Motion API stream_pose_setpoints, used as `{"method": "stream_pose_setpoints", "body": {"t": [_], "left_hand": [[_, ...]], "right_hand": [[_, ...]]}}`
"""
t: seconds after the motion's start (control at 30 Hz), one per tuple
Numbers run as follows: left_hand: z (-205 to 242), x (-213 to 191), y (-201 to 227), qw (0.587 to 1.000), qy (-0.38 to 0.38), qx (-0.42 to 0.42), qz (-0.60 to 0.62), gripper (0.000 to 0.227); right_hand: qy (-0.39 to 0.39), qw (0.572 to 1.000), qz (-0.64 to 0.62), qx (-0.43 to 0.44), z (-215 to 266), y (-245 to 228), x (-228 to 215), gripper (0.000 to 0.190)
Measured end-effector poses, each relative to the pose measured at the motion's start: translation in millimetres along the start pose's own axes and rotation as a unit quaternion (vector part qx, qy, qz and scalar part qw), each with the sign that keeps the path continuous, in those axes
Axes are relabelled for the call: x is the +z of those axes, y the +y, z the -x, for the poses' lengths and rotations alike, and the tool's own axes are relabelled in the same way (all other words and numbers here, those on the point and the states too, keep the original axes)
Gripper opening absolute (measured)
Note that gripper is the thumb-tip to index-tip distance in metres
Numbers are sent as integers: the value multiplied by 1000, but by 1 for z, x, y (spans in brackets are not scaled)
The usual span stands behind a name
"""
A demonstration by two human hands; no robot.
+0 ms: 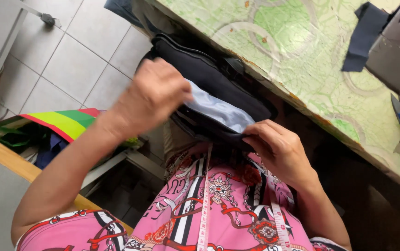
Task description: The person sews the interior lining of a black backpack by hand using a needle and thread, and then trims the excess material with a pair of snips.
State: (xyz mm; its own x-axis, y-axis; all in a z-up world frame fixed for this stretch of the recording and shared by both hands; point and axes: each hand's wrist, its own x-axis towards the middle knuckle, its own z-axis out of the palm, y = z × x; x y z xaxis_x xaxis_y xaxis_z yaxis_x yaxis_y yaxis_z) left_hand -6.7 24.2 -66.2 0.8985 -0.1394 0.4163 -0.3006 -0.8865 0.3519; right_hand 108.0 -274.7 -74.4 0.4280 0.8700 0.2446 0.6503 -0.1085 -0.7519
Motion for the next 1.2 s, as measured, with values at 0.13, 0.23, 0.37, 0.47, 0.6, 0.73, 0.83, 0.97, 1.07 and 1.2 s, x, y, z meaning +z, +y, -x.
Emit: {"method": "stream_pose_setpoints", "body": {"t": [0.13,0.23,0.37,0.47,0.6,0.73,0.83,0.97,1.07,1.2], "left_hand": [[17,-30,-49,956,-113,-266,45,9],[40,-21,-85,905,-146,-377,134,30],[57,11,-115,912,-138,-339,184,60],[51,25,-126,857,-187,-394,275,83],[40,31,-139,842,-151,-359,373,74],[53,47,-168,864,-228,-316,318,101],[41,16,-146,897,-244,-285,235,47],[57,26,-141,879,-211,-322,280,43],[46,21,-123,898,-197,-284,271,38],[12,-7,-87,893,-190,-274,304,21]], "right_hand": [[-103,995,11,4,6,4,-8,40],[-104,994,41,8,14,10,-1,29],[-107,994,32,0,27,18,3,25],[-117,992,25,34,39,28,2,23],[-109,993,21,33,45,30,2,16],[-95,992,17,80,57,38,3,13],[-67,987,-2,143,62,45,0,11],[-9,983,-65,173,82,91,4,16],[34,959,-116,258,110,132,5,20],[42,931,-30,361,143,158,1,15]]}}
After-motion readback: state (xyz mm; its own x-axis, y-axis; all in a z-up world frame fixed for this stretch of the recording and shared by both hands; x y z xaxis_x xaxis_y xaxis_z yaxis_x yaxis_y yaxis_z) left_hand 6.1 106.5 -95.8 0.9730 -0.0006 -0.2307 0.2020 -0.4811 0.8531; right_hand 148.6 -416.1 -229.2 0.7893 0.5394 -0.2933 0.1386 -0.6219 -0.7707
